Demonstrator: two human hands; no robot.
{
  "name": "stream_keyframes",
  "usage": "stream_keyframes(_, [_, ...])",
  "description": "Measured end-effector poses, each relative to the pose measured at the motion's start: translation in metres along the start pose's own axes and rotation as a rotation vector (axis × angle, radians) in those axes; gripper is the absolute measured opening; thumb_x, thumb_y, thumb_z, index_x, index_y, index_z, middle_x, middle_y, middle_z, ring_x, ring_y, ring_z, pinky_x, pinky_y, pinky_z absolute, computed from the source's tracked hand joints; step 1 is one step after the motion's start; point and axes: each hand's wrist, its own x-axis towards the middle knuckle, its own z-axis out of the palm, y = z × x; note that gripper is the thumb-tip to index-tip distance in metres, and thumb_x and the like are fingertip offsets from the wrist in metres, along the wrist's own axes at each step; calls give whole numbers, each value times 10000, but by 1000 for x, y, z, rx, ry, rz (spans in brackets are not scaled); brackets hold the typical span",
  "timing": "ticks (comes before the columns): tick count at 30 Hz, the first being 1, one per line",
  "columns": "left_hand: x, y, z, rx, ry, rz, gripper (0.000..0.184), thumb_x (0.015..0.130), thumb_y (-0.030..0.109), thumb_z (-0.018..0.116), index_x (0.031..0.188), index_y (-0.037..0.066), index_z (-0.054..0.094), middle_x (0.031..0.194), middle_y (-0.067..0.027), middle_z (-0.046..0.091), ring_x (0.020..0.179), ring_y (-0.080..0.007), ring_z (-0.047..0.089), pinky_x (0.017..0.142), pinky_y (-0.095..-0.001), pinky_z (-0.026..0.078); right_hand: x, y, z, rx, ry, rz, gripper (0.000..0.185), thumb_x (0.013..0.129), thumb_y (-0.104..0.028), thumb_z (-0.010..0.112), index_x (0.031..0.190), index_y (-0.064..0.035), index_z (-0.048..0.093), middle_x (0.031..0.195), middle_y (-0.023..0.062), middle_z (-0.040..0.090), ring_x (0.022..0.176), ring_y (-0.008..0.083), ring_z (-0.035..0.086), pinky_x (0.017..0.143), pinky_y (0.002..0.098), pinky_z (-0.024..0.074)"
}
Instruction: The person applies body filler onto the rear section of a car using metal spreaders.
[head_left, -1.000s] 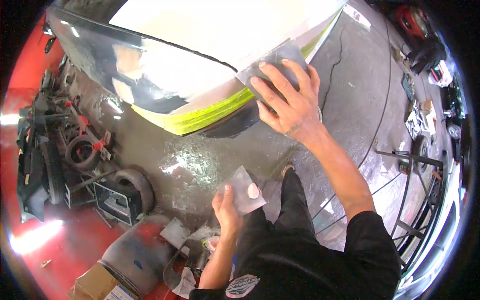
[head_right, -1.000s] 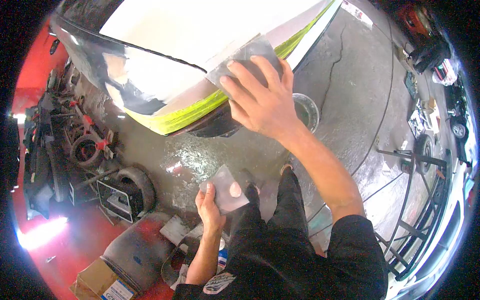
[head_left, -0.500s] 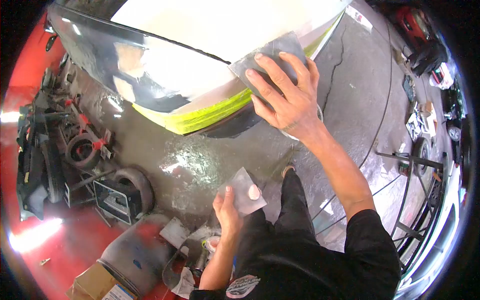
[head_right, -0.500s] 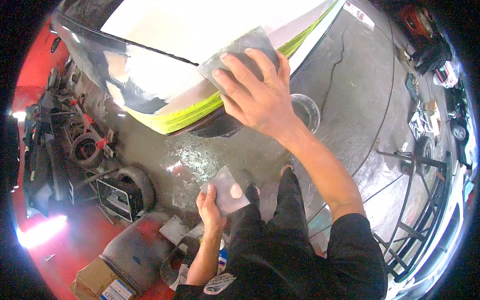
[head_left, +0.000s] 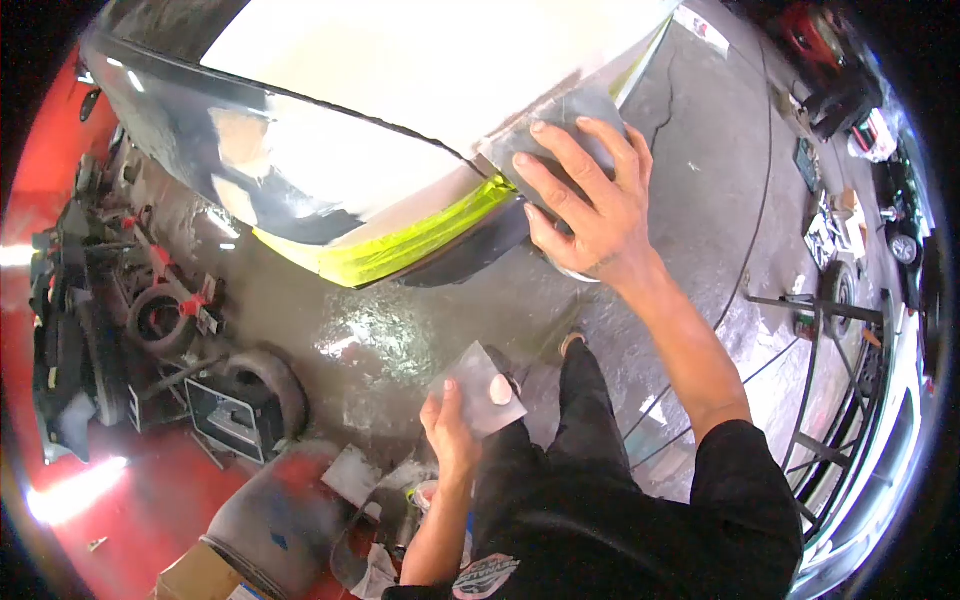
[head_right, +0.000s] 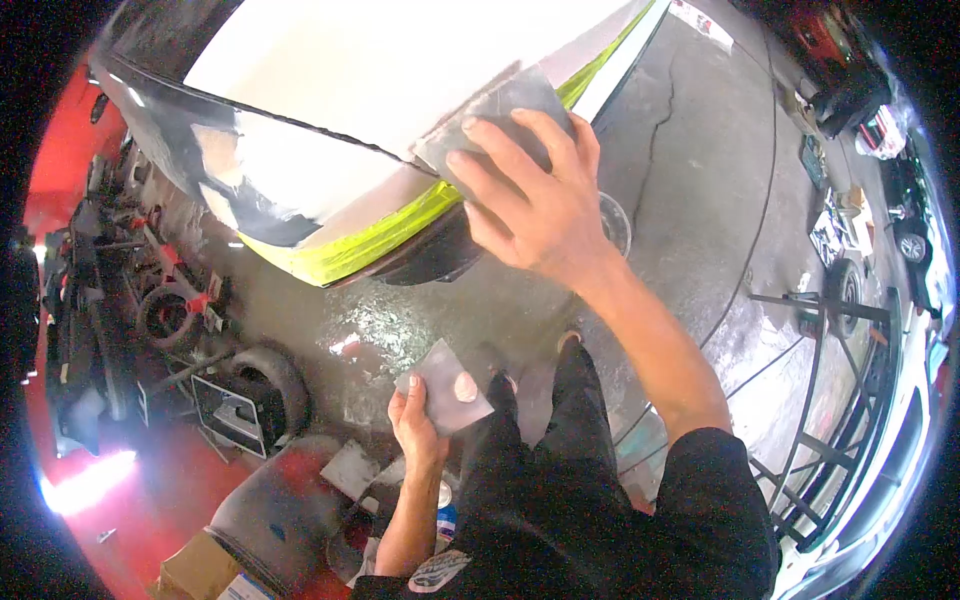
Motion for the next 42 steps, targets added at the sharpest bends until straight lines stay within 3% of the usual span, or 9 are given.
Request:
stream_keyframes(4, [3,-6,-1,41,41,5,268,1032,240,637,1138,-5,615,1068,-92,678,941,-182,662,814,-346,554,13,8,9,9,64,-32,435,718,-222,772,1147,-173,727,1346,6,629,1227,319,518,1028,549,367])
stream_keyframes(13, [5,-11,-4,25,-13,6,252,1046,230,608,1163,7,612,1076,-100,691,925,-184,678,810,-349,565,-4,14,2,32,-38,-8,433,715,-240,771,1142,-183,727,1358,-3,620,1231,313,517,1059,554,341])
stream_keyframes(23, [-1,-12,0,64,33,-4,232,1053,248,598,1127,32,639,1029,-62,697,885,-152,657,805,-318,552,14,-5,16,1,57,-52,426,740,-245,777,1154,-170,712,1370,-6,614,1243,311,515,1017,596,371])
stream_keyframes(29, [-5,-6,-3,43,-11,5,237,1050,258,605,1120,34,638,1035,-55,693,900,-150,655,819,-325,550,-4,-6,8,-13,-24,-1,489,689,-213,804,1174,-177,756,1374,6,642,1275,315,508,1062,552,357])
stream_keyframes(32, [-5,-7,1,41,117,-36,234,1055,252,598,1120,31,640,1041,-56,694,902,-149,656,816,-327,553,-5,-10,6,-10,-21,-10,499,692,-221,809,1187,-185,755,1382,9,637,1278,315,508,1065,556,357])
stream_keyframes(35, [-2,-9,-6,21,29,-27,266,1033,235,640,1132,-8,598,1048,-95,657,930,-181,649,799,-353,553,7,-16,12,13,45,-39,458,715,-238,781,1162,-168,713,1373,2,609,1221,322,529,1024,576,363])
stream_keyframes(42, [0,-11,-12,21,31,-17,260,1037,235,636,1121,-9,608,1046,-88,661,919,-173,645,809,-347,547,11,-17,26,-5,70,-45,460,729,-223,788,1179,-173,702,1367,-6,609,1224,322,524,1031,589,352])
